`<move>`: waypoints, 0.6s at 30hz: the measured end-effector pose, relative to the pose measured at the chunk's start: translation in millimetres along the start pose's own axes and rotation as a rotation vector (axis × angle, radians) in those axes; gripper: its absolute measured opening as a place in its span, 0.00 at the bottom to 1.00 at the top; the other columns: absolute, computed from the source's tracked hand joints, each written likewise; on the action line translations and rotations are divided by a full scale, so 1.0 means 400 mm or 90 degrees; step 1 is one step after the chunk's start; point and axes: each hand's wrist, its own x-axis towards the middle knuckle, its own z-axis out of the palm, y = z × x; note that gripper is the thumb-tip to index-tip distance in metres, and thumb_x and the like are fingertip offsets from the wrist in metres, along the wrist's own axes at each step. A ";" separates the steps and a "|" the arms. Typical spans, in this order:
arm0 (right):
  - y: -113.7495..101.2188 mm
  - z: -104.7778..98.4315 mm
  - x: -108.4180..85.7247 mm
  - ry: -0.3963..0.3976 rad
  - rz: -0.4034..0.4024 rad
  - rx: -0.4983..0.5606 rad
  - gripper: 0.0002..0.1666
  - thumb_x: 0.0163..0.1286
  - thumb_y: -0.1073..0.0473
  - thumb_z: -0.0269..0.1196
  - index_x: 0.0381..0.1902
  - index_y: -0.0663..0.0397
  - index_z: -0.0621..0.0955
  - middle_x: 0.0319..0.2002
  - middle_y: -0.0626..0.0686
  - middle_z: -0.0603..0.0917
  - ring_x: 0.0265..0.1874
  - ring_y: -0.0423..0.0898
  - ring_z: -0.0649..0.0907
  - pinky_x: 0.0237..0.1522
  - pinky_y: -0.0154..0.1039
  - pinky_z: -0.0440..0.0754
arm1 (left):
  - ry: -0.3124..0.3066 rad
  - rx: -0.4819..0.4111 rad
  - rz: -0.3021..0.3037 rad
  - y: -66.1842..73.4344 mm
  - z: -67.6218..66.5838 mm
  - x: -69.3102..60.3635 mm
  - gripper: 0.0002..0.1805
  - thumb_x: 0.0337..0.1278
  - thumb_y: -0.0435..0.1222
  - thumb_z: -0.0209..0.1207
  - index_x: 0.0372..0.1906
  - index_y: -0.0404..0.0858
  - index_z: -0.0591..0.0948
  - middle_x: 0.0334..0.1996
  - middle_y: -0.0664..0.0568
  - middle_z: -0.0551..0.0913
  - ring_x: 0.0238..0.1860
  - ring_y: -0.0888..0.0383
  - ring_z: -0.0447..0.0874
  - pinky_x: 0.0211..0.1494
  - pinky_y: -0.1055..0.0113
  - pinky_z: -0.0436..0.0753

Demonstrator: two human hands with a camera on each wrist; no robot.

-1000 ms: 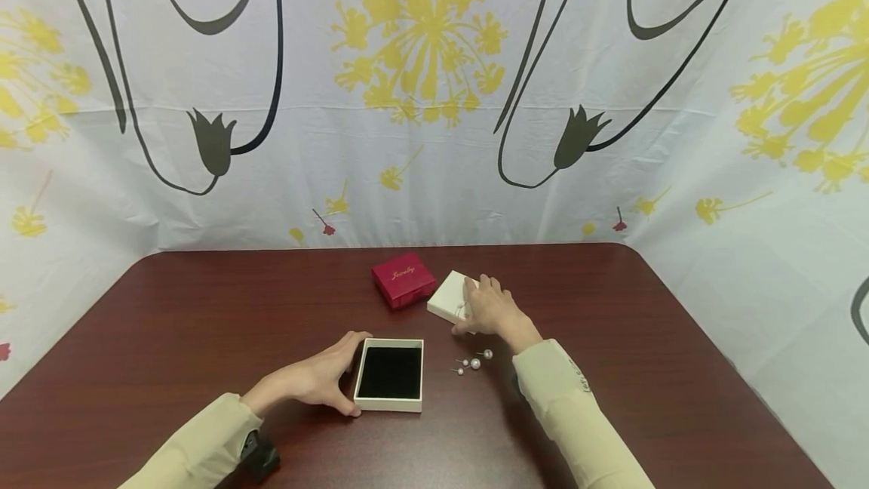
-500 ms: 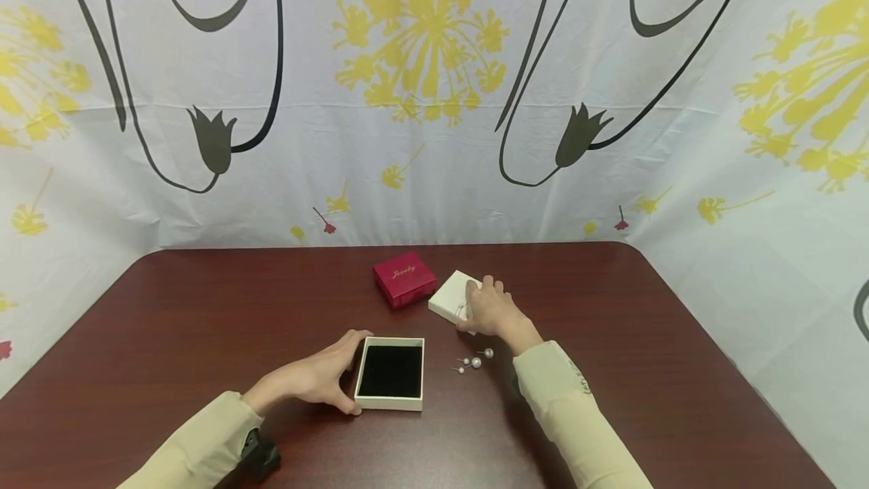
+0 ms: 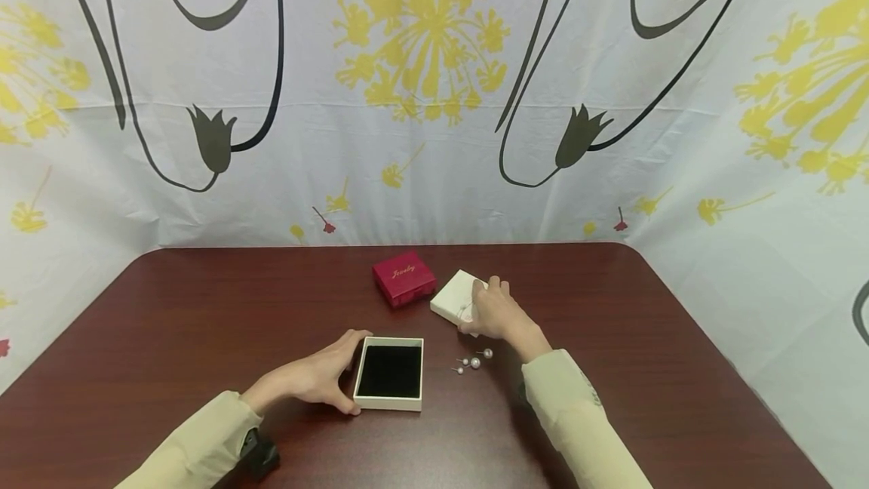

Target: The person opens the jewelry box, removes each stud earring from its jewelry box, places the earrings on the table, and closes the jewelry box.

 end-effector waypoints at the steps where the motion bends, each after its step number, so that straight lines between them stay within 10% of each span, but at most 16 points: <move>1: -0.001 -0.003 -0.002 0.007 0.001 0.009 0.32 0.38 0.49 0.70 0.36 0.62 0.70 0.31 0.61 0.67 0.32 0.57 0.68 0.31 0.44 0.69 | 0.000 -0.001 0.000 0.000 0.000 0.000 0.51 0.20 0.35 0.72 0.57 0.26 0.56 0.49 0.43 0.63 0.54 0.51 0.63 0.57 0.58 0.66; 18: -0.045 -0.041 -0.039 0.087 -0.128 0.047 0.42 0.41 0.47 0.71 0.49 0.64 0.69 0.40 0.62 0.71 0.41 0.56 0.69 0.36 0.45 0.71 | 0.002 -0.004 0.007 -0.003 0.002 0.000 0.51 0.20 0.35 0.71 0.57 0.25 0.57 0.49 0.43 0.63 0.53 0.51 0.64 0.57 0.58 0.67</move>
